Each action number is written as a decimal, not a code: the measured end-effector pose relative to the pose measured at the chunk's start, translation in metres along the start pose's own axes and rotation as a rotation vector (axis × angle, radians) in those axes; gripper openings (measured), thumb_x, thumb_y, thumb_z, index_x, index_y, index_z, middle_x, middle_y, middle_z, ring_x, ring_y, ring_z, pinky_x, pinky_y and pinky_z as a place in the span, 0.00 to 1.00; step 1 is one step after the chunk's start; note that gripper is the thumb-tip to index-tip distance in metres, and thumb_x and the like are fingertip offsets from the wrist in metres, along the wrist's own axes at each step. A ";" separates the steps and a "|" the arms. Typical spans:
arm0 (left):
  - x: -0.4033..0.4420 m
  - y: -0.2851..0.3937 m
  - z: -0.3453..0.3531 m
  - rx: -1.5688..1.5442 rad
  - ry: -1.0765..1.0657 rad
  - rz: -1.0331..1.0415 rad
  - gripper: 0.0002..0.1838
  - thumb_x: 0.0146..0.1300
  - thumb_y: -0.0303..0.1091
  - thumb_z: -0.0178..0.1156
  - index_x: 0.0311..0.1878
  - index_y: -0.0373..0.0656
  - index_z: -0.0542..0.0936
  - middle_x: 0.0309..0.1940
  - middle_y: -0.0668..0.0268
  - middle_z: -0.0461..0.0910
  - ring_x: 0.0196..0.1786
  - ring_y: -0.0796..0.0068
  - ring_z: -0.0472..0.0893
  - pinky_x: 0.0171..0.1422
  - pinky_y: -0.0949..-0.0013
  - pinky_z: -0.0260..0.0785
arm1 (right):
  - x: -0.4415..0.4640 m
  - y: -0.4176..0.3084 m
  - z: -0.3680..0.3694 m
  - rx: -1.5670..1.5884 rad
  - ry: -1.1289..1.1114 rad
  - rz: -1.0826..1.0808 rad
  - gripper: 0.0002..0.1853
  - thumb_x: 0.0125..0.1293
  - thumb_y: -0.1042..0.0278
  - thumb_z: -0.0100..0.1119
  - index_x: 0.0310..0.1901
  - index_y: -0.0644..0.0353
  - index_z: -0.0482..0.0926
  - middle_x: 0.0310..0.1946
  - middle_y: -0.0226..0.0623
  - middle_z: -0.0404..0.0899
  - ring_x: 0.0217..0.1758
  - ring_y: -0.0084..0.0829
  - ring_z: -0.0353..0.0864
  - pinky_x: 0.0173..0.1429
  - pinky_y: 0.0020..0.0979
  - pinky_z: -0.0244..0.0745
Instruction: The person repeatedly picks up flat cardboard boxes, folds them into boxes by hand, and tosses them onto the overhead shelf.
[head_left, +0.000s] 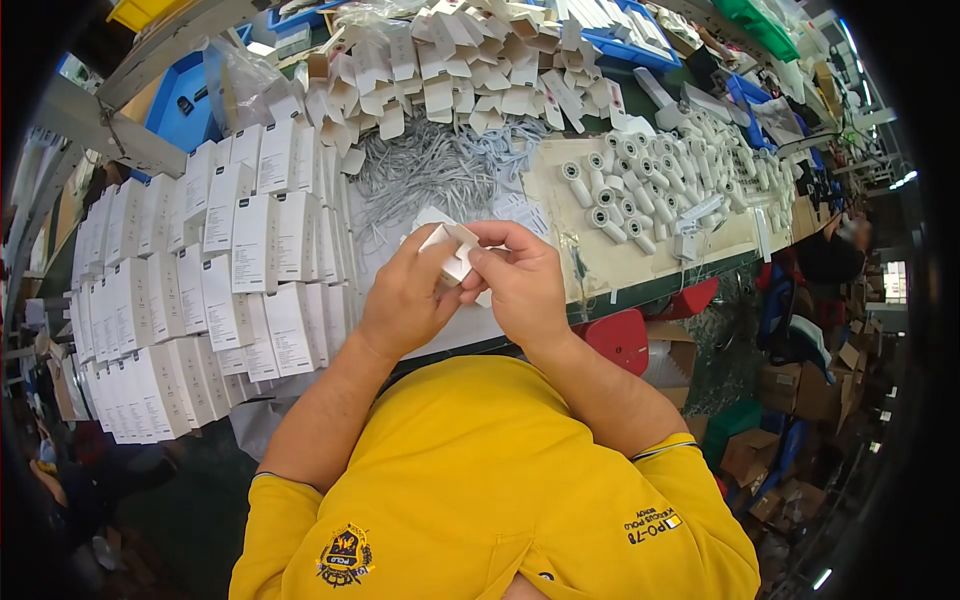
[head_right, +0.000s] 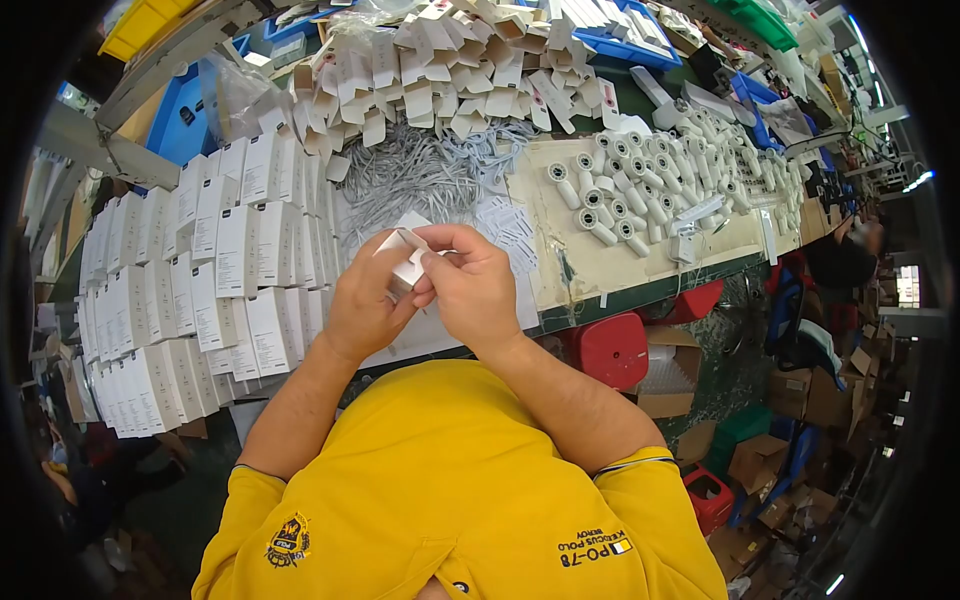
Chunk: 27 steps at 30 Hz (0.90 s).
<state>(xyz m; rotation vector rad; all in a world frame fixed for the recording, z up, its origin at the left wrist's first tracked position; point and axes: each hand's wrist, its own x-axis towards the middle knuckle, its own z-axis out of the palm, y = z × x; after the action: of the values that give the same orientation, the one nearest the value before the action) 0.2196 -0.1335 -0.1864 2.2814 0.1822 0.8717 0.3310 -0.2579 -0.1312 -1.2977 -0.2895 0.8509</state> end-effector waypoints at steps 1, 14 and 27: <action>0.000 0.001 -0.001 0.003 -0.013 -0.005 0.39 0.51 0.22 0.75 0.67 0.43 0.70 0.62 0.51 0.79 0.53 0.50 0.85 0.54 0.60 0.80 | -0.001 0.004 0.001 -0.033 -0.005 -0.075 0.12 0.71 0.82 0.60 0.54 0.68 0.82 0.42 0.41 0.80 0.29 0.22 0.80 0.34 0.23 0.81; 0.003 0.005 -0.007 -0.073 -0.049 -0.012 0.40 0.52 0.19 0.72 0.68 0.44 0.64 0.70 0.49 0.74 0.58 0.50 0.84 0.59 0.60 0.79 | -0.005 0.003 -0.001 0.003 -0.046 0.023 0.14 0.72 0.82 0.61 0.57 0.69 0.83 0.55 0.38 0.79 0.36 0.22 0.80 0.38 0.22 0.82; 0.005 0.016 -0.011 -0.065 -0.067 -0.074 0.45 0.51 0.17 0.69 0.74 0.41 0.60 0.68 0.50 0.75 0.57 0.50 0.85 0.58 0.60 0.80 | -0.009 0.001 0.010 -0.201 0.025 -0.194 0.11 0.68 0.76 0.67 0.51 0.68 0.84 0.38 0.37 0.82 0.26 0.20 0.76 0.29 0.21 0.77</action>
<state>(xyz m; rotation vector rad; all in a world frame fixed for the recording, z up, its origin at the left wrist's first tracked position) 0.2149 -0.1375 -0.1673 2.2260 0.2038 0.7516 0.3185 -0.2571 -0.1269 -1.4393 -0.4831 0.6526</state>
